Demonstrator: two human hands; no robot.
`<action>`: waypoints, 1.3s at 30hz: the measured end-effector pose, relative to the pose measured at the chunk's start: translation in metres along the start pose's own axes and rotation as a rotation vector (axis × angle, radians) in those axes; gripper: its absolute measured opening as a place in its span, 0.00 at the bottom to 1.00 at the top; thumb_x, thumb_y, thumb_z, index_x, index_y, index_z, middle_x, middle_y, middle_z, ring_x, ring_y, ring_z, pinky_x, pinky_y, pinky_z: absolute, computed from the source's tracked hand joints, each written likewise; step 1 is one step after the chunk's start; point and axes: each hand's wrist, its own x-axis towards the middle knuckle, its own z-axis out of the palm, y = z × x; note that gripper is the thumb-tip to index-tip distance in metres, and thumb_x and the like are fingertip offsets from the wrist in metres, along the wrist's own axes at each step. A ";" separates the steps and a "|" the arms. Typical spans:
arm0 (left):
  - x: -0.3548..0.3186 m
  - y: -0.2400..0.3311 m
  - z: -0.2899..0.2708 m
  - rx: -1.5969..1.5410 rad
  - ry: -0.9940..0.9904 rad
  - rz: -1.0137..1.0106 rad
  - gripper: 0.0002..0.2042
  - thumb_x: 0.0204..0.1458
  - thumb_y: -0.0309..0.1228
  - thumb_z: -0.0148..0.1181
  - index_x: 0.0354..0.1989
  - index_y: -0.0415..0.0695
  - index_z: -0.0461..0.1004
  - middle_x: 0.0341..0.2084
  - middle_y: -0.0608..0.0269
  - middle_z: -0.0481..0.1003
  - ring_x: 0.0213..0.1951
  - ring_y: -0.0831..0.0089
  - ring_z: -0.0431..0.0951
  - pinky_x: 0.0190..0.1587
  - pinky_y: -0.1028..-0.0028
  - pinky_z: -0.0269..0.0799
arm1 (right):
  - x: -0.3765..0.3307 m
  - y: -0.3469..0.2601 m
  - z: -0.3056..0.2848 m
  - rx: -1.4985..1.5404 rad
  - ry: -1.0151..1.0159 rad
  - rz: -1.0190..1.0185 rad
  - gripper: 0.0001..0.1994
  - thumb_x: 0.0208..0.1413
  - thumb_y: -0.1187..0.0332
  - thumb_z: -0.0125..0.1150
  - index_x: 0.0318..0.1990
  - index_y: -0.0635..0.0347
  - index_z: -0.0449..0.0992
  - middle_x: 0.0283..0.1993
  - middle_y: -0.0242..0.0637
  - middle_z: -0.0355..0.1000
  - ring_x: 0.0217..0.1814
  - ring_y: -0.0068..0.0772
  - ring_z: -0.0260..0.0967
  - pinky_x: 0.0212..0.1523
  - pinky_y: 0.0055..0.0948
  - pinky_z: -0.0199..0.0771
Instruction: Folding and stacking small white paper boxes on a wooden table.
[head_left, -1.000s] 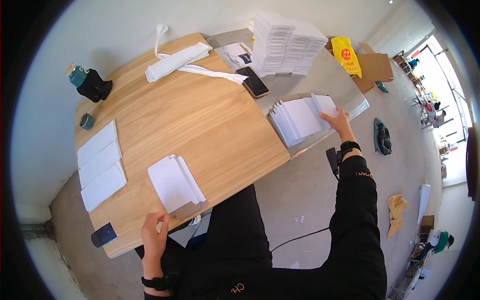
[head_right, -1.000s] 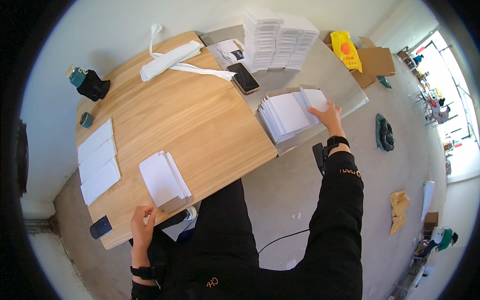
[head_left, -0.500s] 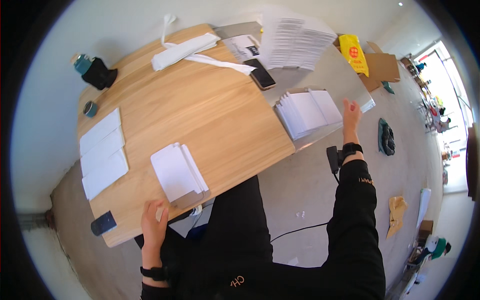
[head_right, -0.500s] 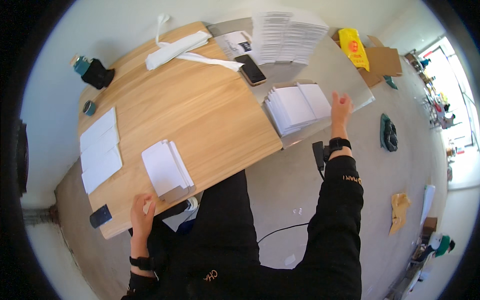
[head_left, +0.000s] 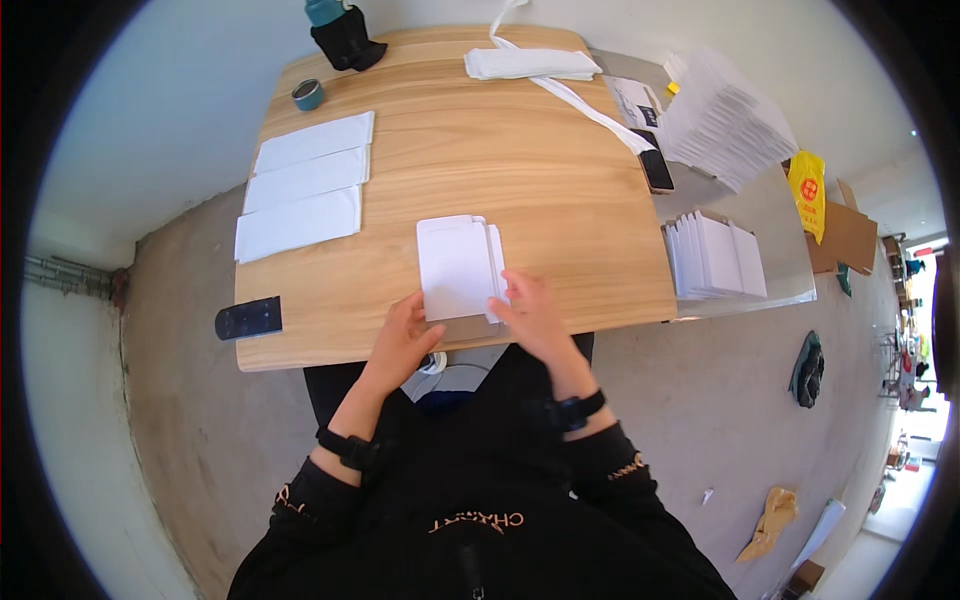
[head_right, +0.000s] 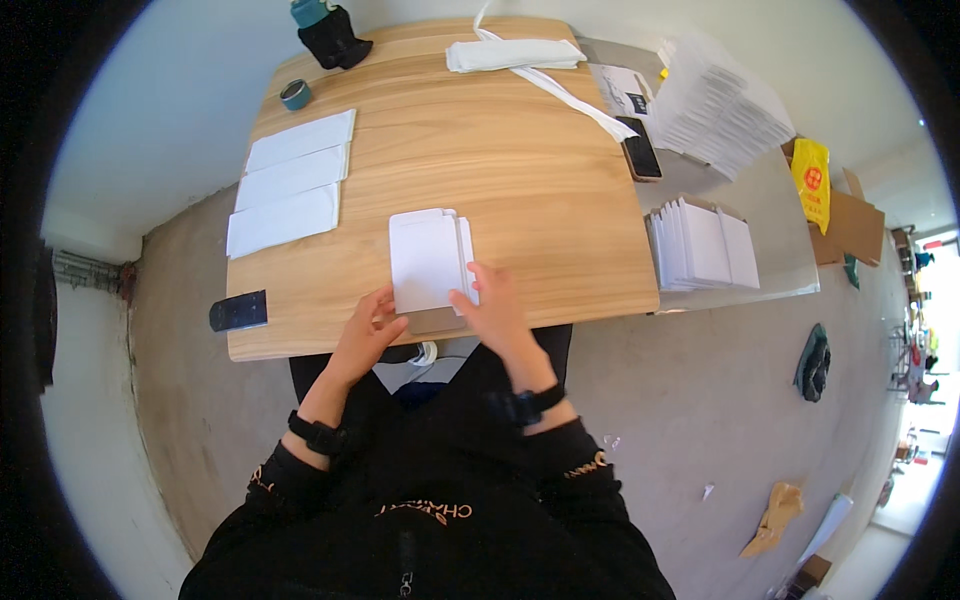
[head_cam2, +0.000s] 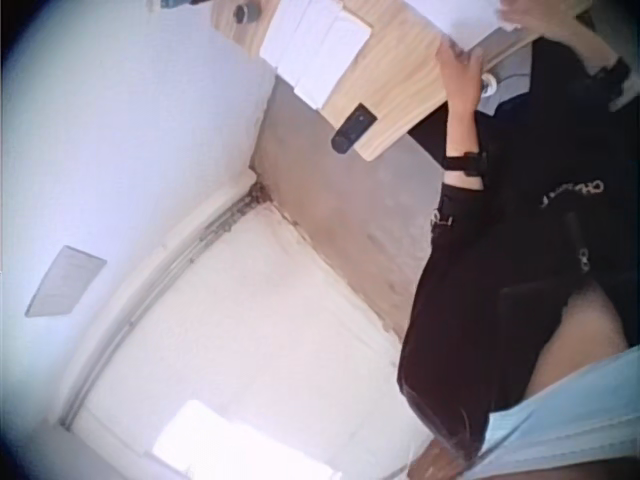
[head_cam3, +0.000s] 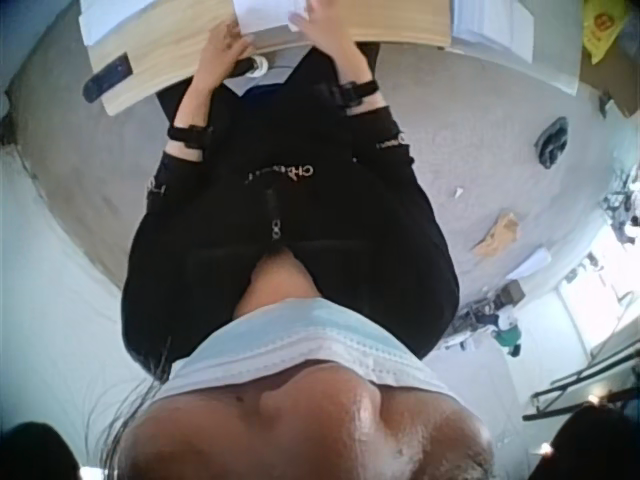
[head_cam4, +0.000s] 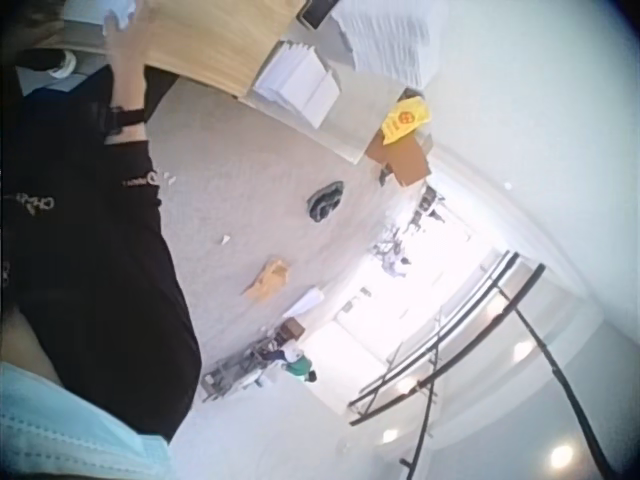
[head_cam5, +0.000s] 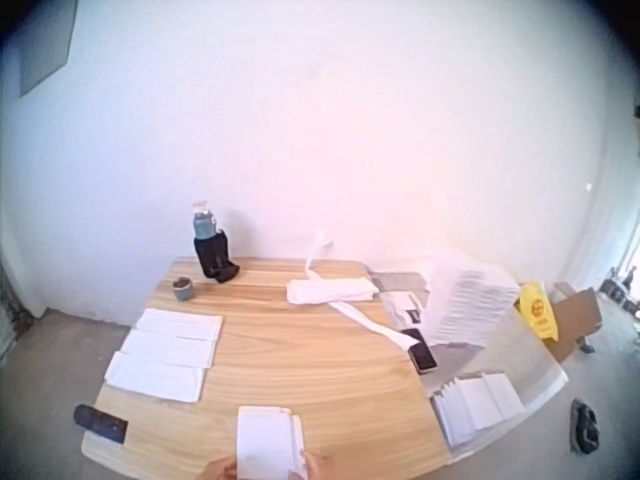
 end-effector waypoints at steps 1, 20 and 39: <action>0.002 -0.003 -0.001 -0.003 0.016 0.000 0.28 0.53 0.32 0.62 0.61 0.34 0.60 0.55 0.46 0.65 0.57 0.60 0.67 0.56 0.66 0.68 | 0.001 -0.005 0.019 -0.079 -0.035 0.045 0.28 0.48 0.59 0.66 0.55 0.63 0.68 0.46 0.51 0.66 0.47 0.47 0.66 0.49 0.40 0.69; 0.003 -0.025 -0.002 -0.318 0.113 -0.003 0.27 0.52 0.32 0.64 0.60 0.36 0.64 0.53 0.52 0.69 0.54 0.70 0.69 0.57 0.72 0.64 | 0.001 -0.017 0.043 0.374 0.175 0.196 0.20 0.54 0.70 0.61 0.54 0.65 0.69 0.42 0.34 0.68 0.42 0.24 0.66 0.42 0.24 0.70; -0.032 0.030 -0.032 -0.725 -0.219 0.023 0.22 0.54 0.22 0.49 0.59 0.38 0.64 0.45 0.65 0.73 0.47 0.78 0.72 0.49 0.76 0.68 | -0.004 -0.075 0.028 1.403 -0.178 0.206 0.30 0.62 0.55 0.53 0.65 0.61 0.55 0.63 0.43 0.63 0.62 0.40 0.63 0.60 0.44 0.66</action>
